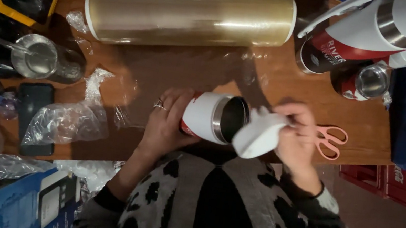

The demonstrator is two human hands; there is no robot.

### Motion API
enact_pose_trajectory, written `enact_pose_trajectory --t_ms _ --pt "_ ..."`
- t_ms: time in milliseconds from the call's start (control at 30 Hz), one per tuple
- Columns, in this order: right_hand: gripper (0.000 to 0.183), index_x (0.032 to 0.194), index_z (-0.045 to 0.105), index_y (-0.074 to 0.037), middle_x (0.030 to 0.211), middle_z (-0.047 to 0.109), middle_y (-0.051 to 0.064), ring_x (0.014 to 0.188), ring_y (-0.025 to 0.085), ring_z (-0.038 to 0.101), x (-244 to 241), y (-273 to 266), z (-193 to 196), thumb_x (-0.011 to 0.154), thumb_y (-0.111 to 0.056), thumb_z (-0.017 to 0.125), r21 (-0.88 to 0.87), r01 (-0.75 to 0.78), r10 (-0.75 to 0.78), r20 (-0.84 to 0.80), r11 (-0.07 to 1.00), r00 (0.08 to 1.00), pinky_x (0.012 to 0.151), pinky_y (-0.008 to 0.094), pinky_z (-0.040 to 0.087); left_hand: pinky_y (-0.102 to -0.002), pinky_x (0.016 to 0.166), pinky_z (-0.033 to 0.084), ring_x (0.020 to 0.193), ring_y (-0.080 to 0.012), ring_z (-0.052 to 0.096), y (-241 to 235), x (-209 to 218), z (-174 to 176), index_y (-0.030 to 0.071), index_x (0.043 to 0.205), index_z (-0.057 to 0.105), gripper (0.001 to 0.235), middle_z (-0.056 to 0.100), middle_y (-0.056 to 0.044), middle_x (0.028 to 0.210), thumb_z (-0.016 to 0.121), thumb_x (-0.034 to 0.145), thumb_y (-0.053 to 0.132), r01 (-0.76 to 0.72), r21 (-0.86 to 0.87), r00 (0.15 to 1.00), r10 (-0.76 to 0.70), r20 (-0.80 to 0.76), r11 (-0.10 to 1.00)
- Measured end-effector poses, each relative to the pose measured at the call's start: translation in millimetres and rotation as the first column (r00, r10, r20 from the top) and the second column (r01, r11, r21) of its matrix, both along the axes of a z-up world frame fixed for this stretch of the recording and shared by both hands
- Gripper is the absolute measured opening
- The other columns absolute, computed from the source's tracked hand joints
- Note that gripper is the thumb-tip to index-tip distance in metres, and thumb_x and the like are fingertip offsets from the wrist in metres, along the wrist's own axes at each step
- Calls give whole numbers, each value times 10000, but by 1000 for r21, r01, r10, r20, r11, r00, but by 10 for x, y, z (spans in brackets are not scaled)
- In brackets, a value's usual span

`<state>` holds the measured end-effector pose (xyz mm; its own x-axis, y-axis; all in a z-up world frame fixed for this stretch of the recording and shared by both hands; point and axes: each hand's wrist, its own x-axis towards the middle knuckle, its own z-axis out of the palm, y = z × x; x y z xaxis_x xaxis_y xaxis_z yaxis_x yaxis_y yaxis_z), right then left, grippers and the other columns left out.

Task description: Wrapping a red and white tumbler with plastic wrap.

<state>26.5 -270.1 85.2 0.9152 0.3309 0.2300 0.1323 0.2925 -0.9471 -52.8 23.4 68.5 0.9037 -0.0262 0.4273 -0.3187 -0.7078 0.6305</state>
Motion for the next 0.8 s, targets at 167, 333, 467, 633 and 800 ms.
enact_pose_trajectory --t_ms 167,333,467,633,800 --pt "233 1186 613 20 1187 634 98 1085 174 589 45 195 -2 1042 -141 526 -209 -20 49 137 978 989 966 286 478 -523 1031 519 1307 -440 532 -13 -64 -39 66 1424 503 1033 546 -157 1387 986 531 257 20 38 1000 -19 -13 999" --pt "272 1200 660 23 1343 530 148 1226 224 527 33 343 158 1081 -164 501 -424 248 -24 468 871 884 1078 339 426 -522 1030 526 1317 -427 523 -33 -71 -13 66 1414 522 1019 549 -141 1384 970 516 245 14 73 1000 -12 -26 997" --pt "599 1413 473 23 1403 447 224 1278 353 464 42 394 227 874 -192 621 -543 308 1 494 781 869 1125 449 394 -510 1001 532 1297 -402 523 -47 -55 76 70 1407 531 998 541 -127 1370 972 538 282 -31 132 999 34 -20 991" --pt "1424 1630 49 32 1311 402 223 1232 380 445 32 329 139 544 -401 860 -634 136 142 367 761 919 1116 492 339 -477 996 546 1325 -396 511 22 -67 136 55 1433 525 969 512 -135 1433 951 594 283 -38 213 998 46 -34 976" --pt "1362 1647 140 41 1332 484 242 1241 395 520 64 151 82 563 -371 854 -735 62 244 302 675 922 1056 503 453 -481 962 579 1304 -372 501 47 -53 142 75 1429 523 937 490 -131 1411 926 607 274 -99 289 995 87 52 952"
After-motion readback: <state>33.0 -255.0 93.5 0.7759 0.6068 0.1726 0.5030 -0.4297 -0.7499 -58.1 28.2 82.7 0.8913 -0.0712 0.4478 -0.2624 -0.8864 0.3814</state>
